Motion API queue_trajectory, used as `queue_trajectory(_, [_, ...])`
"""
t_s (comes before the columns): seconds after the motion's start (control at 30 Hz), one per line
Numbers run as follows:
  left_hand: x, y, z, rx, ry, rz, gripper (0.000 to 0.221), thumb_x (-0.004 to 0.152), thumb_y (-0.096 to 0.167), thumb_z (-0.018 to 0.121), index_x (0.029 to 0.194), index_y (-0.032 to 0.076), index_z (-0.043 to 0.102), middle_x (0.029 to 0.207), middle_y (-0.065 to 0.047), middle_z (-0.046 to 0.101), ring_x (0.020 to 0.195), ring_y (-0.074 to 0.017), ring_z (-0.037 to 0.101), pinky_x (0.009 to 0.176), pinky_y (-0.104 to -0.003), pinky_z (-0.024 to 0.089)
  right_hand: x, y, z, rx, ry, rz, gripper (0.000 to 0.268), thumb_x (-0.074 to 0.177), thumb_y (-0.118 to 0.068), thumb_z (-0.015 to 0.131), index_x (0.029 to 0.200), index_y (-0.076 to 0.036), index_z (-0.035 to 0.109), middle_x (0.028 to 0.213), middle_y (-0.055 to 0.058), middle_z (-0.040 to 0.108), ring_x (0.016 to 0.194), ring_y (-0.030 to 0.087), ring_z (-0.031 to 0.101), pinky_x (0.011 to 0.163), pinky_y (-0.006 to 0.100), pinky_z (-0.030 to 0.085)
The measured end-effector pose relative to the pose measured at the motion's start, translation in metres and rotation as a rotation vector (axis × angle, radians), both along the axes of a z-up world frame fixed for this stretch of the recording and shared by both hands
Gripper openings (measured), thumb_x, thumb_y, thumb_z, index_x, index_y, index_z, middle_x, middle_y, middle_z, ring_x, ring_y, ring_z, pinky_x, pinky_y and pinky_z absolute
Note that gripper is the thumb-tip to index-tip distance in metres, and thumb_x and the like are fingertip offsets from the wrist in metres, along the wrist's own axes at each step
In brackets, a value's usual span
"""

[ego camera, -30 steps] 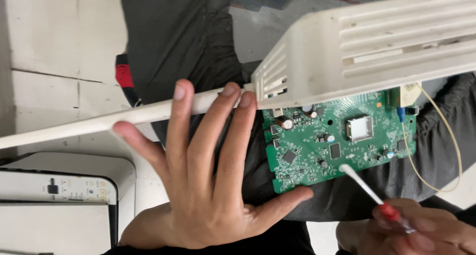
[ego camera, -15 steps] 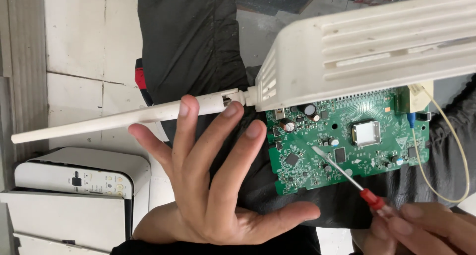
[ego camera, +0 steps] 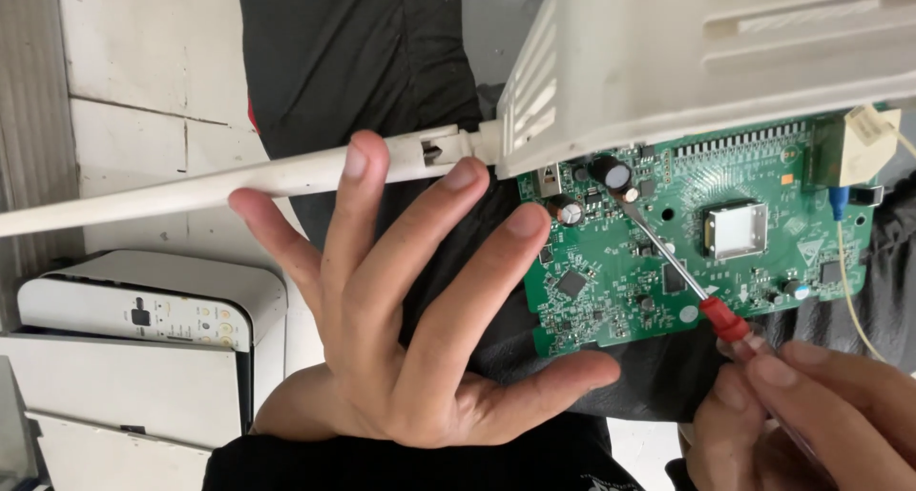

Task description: Repairing a wireless router by manipulating internal components and using precision tools

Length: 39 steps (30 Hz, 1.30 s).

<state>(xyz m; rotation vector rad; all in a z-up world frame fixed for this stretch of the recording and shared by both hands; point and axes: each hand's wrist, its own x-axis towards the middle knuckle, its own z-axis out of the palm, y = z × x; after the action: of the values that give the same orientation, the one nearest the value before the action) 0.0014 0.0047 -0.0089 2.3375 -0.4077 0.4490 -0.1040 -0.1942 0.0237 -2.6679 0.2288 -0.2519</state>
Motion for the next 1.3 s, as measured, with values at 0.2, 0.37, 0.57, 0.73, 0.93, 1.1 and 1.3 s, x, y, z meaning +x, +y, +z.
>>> queue_trajectory(0.2, [0.002,0.001,-0.004,0.010,-0.002,0.002,0.064,0.094,0.068,0.050,0.126,0.017,0.071,0.130,-0.010,0.075,0.143,-0.0455,0.042,0.123,-0.067,-0.005,0.002,0.005,0.004,0.042,0.024,0.013,0.014,0.109,0.014,0.065,0.121,0.011,0.058,0.125,0.035,0.059,0.096,0.029,0.061,0.087,0.032,0.052])
queue_trajectory(0.37, [0.001,-0.002,0.003,0.024,0.024,0.027,0.065,0.095,0.065,0.048,0.128,0.014,0.070,0.131,-0.008,0.073,0.143,-0.0443,0.046,0.122,-0.069,-0.004,0.005,0.006,0.005,0.024,0.030,0.021,0.013,0.108,0.014,0.066,0.119,0.013,0.060,0.119,0.035,0.061,0.090,0.030,0.061,0.081,0.034,0.051])
queue_trajectory(0.57, [0.004,0.000,0.000,0.057,-0.017,-0.010,0.067,0.099,0.064,0.044,0.128,0.011,0.073,0.131,-0.008,0.074,0.141,-0.0456,0.046,0.118,-0.070,-0.004,-0.001,-0.014,0.009,-0.089,0.098,0.088,0.018,0.108,0.012,0.064,0.126,0.016,0.064,0.126,0.034,0.059,0.106,0.036,0.055,0.101,0.042,0.046])
queue_trajectory(0.73, [0.004,0.001,0.002,0.062,-0.025,-0.014,0.068,0.100,0.063,0.042,0.127,0.010,0.075,0.131,-0.007,0.073,0.140,-0.0468,0.048,0.117,-0.069,-0.004,0.018,0.013,0.020,-0.003,0.097,0.036,0.011,0.107,0.014,0.062,0.118,0.014,0.064,0.117,0.034,0.059,0.093,0.031,0.061,0.083,0.035,0.051])
queue_trajectory(0.93, [0.003,0.003,0.000,0.079,-0.019,-0.014,0.067,0.100,0.062,0.046,0.127,0.010,0.077,0.132,-0.005,0.071,0.138,-0.0485,0.052,0.117,-0.070,-0.003,0.023,0.000,0.004,-0.020,0.036,0.125,0.010,0.101,0.005,0.065,0.101,0.015,0.066,0.103,0.033,0.067,0.080,0.034,0.065,0.068,0.038,0.050])
queue_trajectory(1.1, [0.004,0.002,0.001,0.071,-0.036,-0.016,0.066,0.100,0.062,0.045,0.126,0.010,0.077,0.132,-0.006,0.071,0.138,-0.0474,0.051,0.118,-0.069,-0.003,0.011,0.001,-0.009,-0.014,-0.082,0.107,0.016,0.101,-0.001,0.070,0.109,0.013,0.067,0.110,0.039,0.066,0.084,0.038,0.069,0.072,0.040,0.053])
queue_trajectory(1.3, [0.004,-0.001,0.007,0.053,-0.039,0.009,0.067,0.098,0.063,0.045,0.125,0.010,0.076,0.130,-0.006,0.070,0.138,-0.0465,0.053,0.120,-0.068,0.000,0.009,0.015,-0.010,-0.045,-0.167,0.089,0.014,0.103,0.003,0.073,0.111,0.012,0.064,0.115,0.037,0.064,0.096,0.038,0.070,0.084,0.043,0.058])
